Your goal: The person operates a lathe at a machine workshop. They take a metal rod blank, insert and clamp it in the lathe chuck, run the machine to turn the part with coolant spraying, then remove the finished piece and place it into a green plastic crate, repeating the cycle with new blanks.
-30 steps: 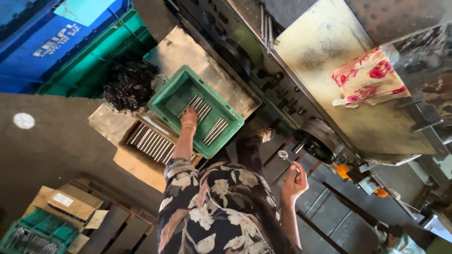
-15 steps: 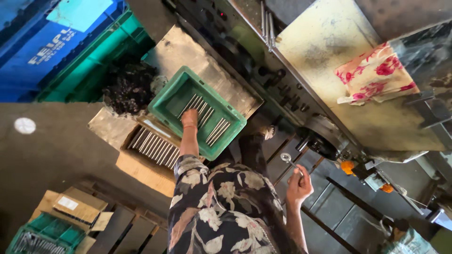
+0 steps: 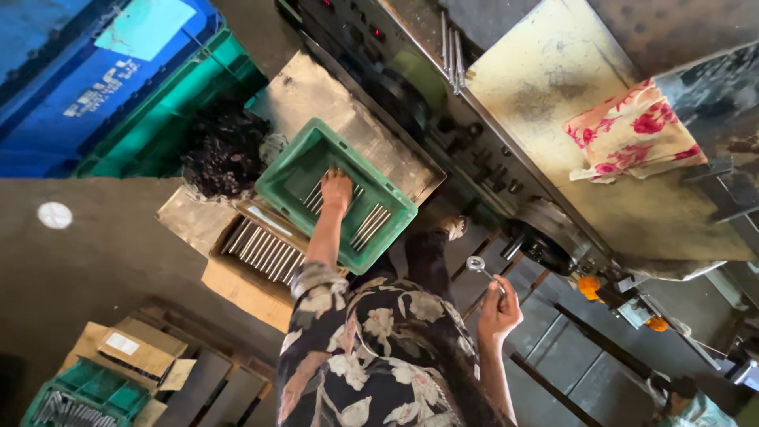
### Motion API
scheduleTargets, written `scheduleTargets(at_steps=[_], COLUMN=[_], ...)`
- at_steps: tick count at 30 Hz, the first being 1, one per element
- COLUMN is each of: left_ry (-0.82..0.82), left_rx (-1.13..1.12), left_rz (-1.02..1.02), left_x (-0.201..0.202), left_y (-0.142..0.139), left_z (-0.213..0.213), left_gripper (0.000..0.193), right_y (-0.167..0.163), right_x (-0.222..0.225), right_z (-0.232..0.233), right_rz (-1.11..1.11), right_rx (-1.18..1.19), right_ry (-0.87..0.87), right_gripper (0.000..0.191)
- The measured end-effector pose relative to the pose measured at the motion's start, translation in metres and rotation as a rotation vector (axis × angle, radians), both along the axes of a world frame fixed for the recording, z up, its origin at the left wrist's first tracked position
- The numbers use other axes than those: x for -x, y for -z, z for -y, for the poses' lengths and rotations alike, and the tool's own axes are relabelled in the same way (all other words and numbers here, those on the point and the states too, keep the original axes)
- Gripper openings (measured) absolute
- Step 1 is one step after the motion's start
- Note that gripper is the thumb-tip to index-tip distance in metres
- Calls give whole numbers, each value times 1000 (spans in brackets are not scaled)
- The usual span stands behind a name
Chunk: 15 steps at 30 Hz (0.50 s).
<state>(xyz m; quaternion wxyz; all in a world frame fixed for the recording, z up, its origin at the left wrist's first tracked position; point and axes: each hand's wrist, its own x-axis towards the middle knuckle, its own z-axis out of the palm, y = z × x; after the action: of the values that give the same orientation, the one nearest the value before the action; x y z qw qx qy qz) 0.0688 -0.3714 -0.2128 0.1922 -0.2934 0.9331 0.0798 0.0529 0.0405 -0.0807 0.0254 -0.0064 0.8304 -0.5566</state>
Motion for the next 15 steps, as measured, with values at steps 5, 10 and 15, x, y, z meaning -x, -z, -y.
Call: scheduleTargets(at_steps=[5, 10, 15], left_ry=[-422, -333, -213], left_rx=[-123, -35, -43], left_rz=[-222, -159, -110], left_x=[-36, -40, -38], left_y=[-5, 5, 5], left_z=[-26, -24, -16], left_gripper=[15, 13, 7], right_y=[-8, -5, -1], right_x=[4, 4, -2], right_z=[9, 9, -4], right_rz=[2, 13, -43], right_rx=[40, 71, 7], right_ry=[18, 31, 18], right_gripper=[23, 23, 23])
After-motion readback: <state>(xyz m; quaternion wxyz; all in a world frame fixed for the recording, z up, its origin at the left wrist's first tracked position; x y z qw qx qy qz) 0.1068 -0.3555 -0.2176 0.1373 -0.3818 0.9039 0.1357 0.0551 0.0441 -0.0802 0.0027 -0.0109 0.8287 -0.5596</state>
